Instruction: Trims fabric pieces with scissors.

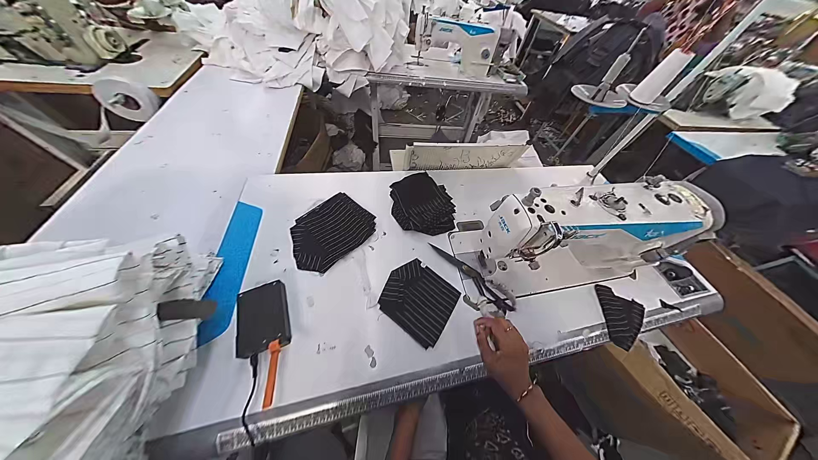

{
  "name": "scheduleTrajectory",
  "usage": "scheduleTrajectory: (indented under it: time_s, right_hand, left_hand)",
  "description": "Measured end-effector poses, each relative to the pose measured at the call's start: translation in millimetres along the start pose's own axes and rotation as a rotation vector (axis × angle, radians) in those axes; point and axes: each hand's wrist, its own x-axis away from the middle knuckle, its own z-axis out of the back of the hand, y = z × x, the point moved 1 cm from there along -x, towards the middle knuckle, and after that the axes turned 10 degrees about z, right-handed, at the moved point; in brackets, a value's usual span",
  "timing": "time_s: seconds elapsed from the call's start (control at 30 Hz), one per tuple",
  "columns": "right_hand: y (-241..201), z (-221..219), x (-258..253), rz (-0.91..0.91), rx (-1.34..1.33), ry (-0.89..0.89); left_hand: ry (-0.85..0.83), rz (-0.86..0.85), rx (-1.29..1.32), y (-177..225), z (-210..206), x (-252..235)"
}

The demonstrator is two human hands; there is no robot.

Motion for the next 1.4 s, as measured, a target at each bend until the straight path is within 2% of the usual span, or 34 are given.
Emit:
scheduleTrajectory:
  time_s: [0.07, 0.1, 0.2, 0.3, 0.37, 0.43, 0.5, 0.57, 0.67, 0.77, 0.87, 0.97, 1.07, 1.13, 1.2, 1.23, 1.4]
  right_hand:
    - [4, 7, -5, -0.052, -0.110, -0.044]
    - [8, 13, -10, -0.077, -0.140, -0.070]
    - [27, 27, -29, -0.163, -0.174, -0.130]
    - [45, 30, -43, -0.228, -0.211, -0.265]
    - [49, 31, -50, -0.228, -0.235, -0.399]
    - [49, 27, -53, -0.211, -0.233, -0.461]
    - [45, 26, -57, -0.224, -0.220, -0.489]
    - [40, 28, -65, -0.253, -0.196, -0.560]
    - [35, 36, -73, -0.262, -0.183, -0.620]
    - [25, 37, -59, -0.131, -0.244, -0.448]
    - [-11, 33, -44, -0.004, -0.407, -0.427]
    - [-47, 14, -40, 0.120, -0.557, -0.430]
    - [-67, -11, -48, 0.204, -0.569, -0.456]
    - [-68, -26, -51, 0.249, -0.527, -0.456]
    - [-66, -34, -53, 0.261, -0.522, -0.431]
    - [-65, -35, -53, 0.250, -0.536, -0.423]
    - [-69, -37, -53, 0.148, -0.593, -0.403]
  left_hand:
    - [0.089, -0.377, -0.309, -67, -17, -92]
    - [0.064, -0.408, -0.393, -81, -22, -117]
    - [-0.198, -0.251, -0.631, -79, -18, -110]
    - [-0.262, -0.307, -0.652, -74, -2, -71]
    - [-0.155, -0.446, -0.521, -60, 14, -44]
    - [0.093, -0.588, -0.385, -38, 23, -33]
    - [0.379, -0.739, -0.298, -17, 18, -45]
    - [0.542, -0.874, -0.307, -4, 6, -72]
    - [0.590, -0.922, -0.410, -3, -2, -101]
    - [0.625, -1.030, -0.384, -14, 11, -105]
    - [0.567, -1.120, -0.333, -29, 29, -106]
    - [0.504, -1.099, -0.238, -35, 44, -103]
    - [0.546, -1.086, -0.088, -37, 52, -100]
    - [0.643, -1.028, 0.040, -43, 55, -96]
    - [0.810, -0.938, 0.128, -53, 60, -92]
    - [0.855, -0.872, 0.127, -58, 62, -89]
    - [0.784, -0.651, -0.046, -64, 48, -76]
